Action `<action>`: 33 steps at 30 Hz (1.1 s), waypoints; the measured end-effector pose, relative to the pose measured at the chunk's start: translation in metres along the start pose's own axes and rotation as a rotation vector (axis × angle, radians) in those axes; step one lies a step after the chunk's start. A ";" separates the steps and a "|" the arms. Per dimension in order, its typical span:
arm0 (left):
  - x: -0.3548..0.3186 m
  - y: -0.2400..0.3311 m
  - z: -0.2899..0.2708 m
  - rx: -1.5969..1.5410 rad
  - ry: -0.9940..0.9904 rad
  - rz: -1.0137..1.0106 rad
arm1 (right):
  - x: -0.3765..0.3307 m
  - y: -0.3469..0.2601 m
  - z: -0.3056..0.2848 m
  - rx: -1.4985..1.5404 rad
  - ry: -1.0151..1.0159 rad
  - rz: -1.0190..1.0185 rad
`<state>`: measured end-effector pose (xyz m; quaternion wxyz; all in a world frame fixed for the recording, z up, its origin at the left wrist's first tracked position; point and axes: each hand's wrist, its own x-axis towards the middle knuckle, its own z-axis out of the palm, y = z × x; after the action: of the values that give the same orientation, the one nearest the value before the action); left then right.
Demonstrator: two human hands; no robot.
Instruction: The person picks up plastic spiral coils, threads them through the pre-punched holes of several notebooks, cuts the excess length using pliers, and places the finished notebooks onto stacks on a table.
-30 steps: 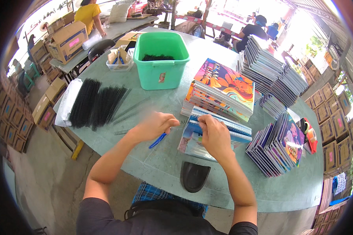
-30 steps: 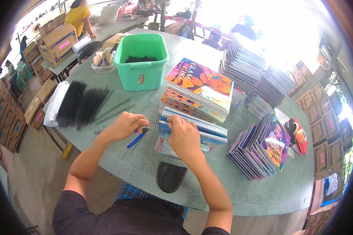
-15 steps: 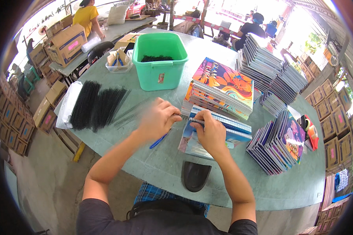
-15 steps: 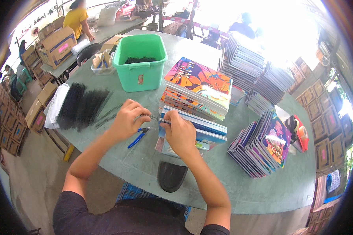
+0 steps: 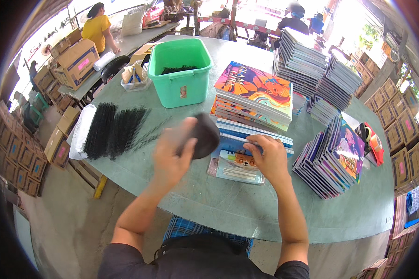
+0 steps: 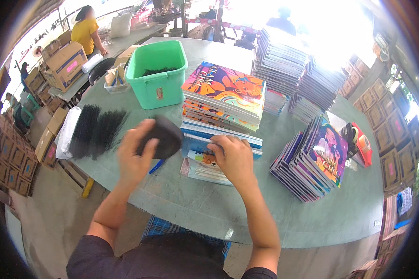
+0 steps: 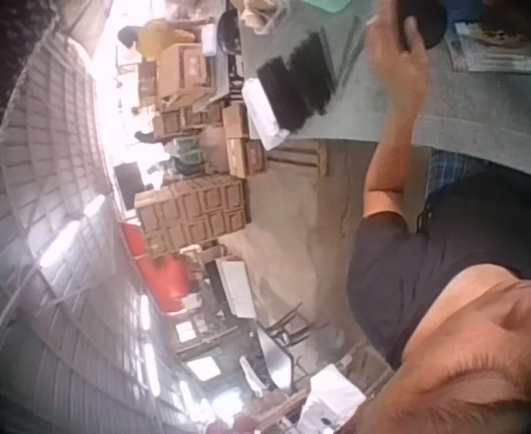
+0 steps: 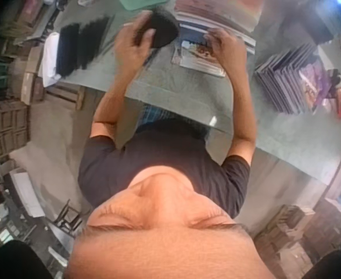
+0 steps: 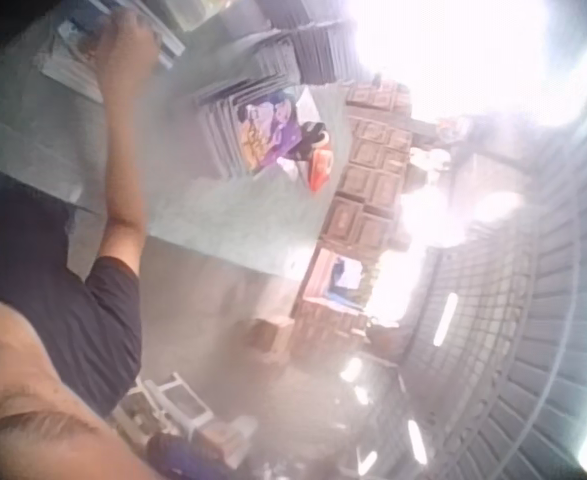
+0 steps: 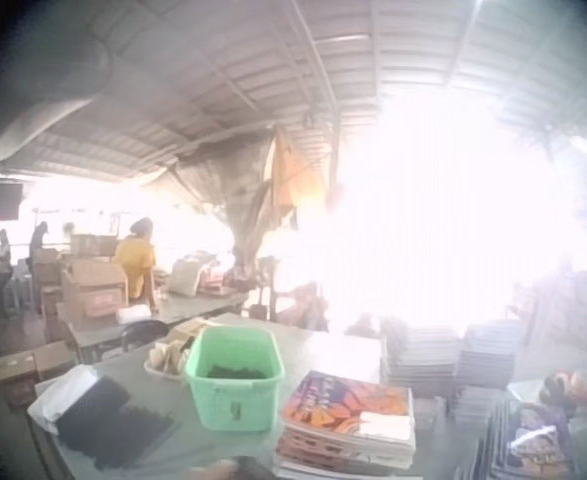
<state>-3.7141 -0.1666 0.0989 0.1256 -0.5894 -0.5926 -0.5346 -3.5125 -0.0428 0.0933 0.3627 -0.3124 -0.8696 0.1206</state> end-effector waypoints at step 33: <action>0.006 -0.009 0.042 -0.193 -0.697 0.078 | -0.030 0.072 -0.040 0.657 -0.113 0.353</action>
<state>-3.7032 -0.1276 0.0822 -0.1200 -0.7675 -0.5236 -0.3497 -3.4355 -0.0064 0.0735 0.3689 -0.3173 -0.7360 0.4707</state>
